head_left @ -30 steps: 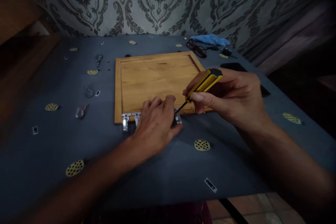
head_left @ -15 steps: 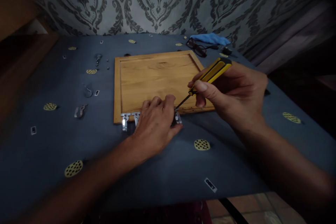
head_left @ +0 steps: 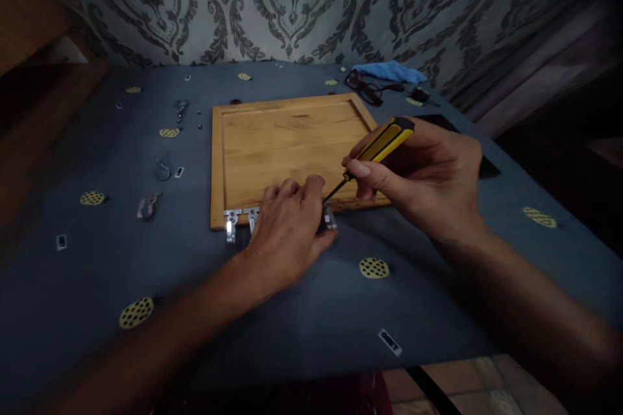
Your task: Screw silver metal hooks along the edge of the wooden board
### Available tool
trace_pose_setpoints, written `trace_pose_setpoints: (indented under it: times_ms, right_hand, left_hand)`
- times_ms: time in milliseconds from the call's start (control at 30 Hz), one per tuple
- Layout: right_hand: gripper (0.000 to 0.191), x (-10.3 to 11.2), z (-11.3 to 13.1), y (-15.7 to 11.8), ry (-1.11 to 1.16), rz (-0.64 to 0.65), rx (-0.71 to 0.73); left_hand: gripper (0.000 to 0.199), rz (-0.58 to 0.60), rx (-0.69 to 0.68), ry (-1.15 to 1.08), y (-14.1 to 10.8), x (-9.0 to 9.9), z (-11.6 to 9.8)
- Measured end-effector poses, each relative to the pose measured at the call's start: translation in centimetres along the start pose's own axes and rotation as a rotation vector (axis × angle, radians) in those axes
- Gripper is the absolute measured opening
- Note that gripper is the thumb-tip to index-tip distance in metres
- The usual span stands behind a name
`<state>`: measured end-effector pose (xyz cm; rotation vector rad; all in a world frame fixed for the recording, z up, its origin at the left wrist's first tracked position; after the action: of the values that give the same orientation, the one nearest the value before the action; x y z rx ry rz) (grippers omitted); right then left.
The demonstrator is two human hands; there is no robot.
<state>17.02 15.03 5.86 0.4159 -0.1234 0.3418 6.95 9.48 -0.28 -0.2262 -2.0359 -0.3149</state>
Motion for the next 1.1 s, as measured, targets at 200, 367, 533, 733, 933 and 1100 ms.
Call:
trace_pose_setpoints:
  times_ms: [200, 367, 533, 733, 933, 1100]
  right_hand:
    - [0.016, -0.2, -0.1, 0.3, 0.035, 0.129, -0.045]
    - [0.012, -0.3, -0.6, -0.1, 0.011, 0.169, -0.11]
    - [0.024, 0.2, -0.6, -0.1, -0.032, 0.075, -0.099]
    - [0.022, -0.3, -0.4, 0.2, 0.032, 0.143, -0.08]
    - [0.013, -0.3, 0.0, 0.1, 0.011, 0.162, -0.06]
    - [0.017, -0.1, 0.3, 0.1, 0.014, 0.106, -0.033]
  left_hand:
    - [0.043, -0.015, -0.018, 0.01, 0.0, 0.0, -0.1]
    - [0.048, 0.01, 0.002, 0.004, 0.0, 0.0, -0.1]
    - [0.048, 0.002, -0.008, -0.003, 0.0, 0.1, -0.1]
    - [0.043, -0.001, -0.006, 0.006, 0.0, 0.0, 0.0]
    - [0.045, -0.018, -0.009, 0.011, 0.0, 0.0, 0.0]
    - [0.045, -0.004, 0.003, 0.01, 0.0, 0.0, 0.1]
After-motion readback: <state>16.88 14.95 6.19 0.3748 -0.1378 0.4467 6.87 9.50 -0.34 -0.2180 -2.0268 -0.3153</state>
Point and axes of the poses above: each hand's wrist, its own y-axis towards the middle knuckle, its own x-axis out of the back of the hand, z = x × y, the point moved 9 cm from there along y, towards the middle knuckle, and after that the axes turned 3 degrees about -x, right-handed, at the moved point
